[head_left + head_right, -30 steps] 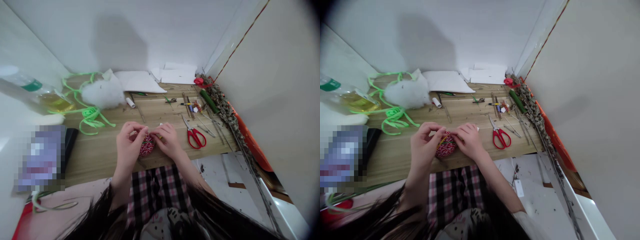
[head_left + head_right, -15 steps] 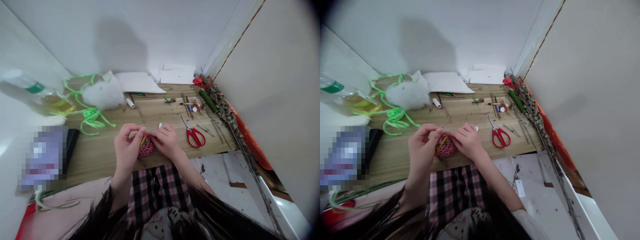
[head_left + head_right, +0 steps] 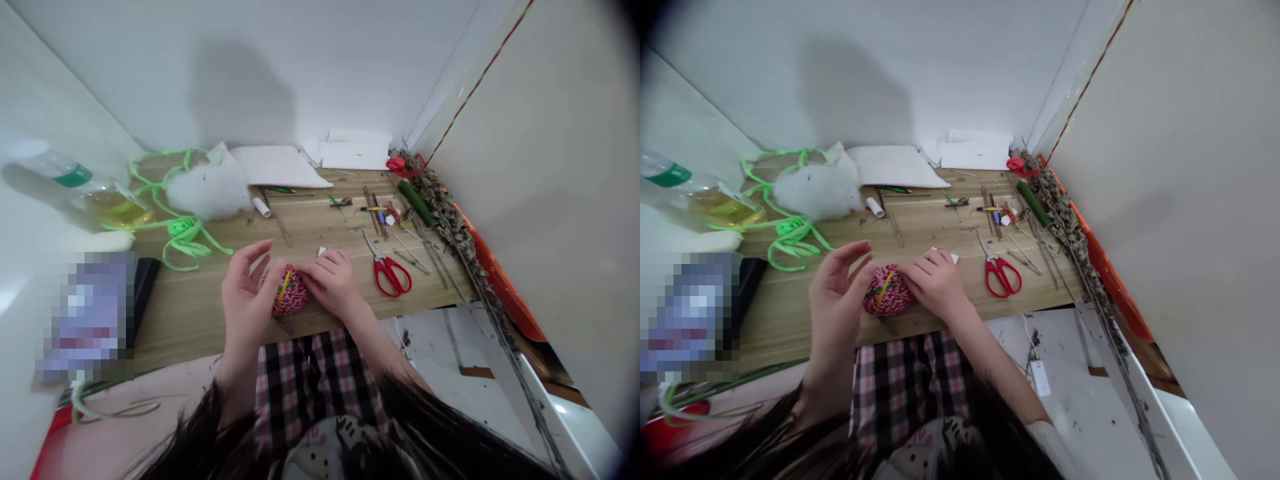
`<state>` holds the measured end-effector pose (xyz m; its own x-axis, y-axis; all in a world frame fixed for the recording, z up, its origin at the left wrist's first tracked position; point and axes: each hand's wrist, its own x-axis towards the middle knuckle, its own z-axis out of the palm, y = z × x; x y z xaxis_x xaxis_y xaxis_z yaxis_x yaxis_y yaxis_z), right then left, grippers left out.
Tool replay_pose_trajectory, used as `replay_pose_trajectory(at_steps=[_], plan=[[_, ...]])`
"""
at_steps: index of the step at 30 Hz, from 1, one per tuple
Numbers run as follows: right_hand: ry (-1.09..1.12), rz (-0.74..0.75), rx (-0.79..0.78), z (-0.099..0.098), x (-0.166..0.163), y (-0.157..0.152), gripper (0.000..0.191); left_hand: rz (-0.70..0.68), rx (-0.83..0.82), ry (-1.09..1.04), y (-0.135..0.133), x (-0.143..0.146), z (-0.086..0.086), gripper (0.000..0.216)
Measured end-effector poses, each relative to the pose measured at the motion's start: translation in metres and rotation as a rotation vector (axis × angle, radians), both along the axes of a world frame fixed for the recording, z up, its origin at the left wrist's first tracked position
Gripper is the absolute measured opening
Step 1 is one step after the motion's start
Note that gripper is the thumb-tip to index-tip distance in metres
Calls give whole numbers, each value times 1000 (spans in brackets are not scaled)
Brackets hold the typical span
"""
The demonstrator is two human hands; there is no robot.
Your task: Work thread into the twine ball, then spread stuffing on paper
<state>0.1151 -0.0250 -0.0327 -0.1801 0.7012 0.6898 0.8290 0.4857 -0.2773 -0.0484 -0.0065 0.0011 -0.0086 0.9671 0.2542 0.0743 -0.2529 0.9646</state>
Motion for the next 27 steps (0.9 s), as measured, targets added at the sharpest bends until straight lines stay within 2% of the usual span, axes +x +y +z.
replay_pose_trajectory(at_steps=[3, 9, 12, 16, 22, 27], plan=[[14, 7, 7, -1, -1, 1, 12, -29, 9, 85, -1, -15, -4, 36], [17, 4, -8, -1, -2, 0, 12, -142, 25, 643, -1, -40, -18, 50], [32, 19, 21, 1, -2, -2, 10, -248, 4, 760, -3, -40, -20, 62], [31, 25, 31, 4, -2, -5, 11, -284, 21, 784, -9, -38, -20, 71], [64, 49, 12, 6, -3, -14, 13, -264, 4, 693, -18, -39, -19, 74], [125, 97, 67, 3, -3, -23, 13, -328, 35, 671, -26, -39, -14, 75]])
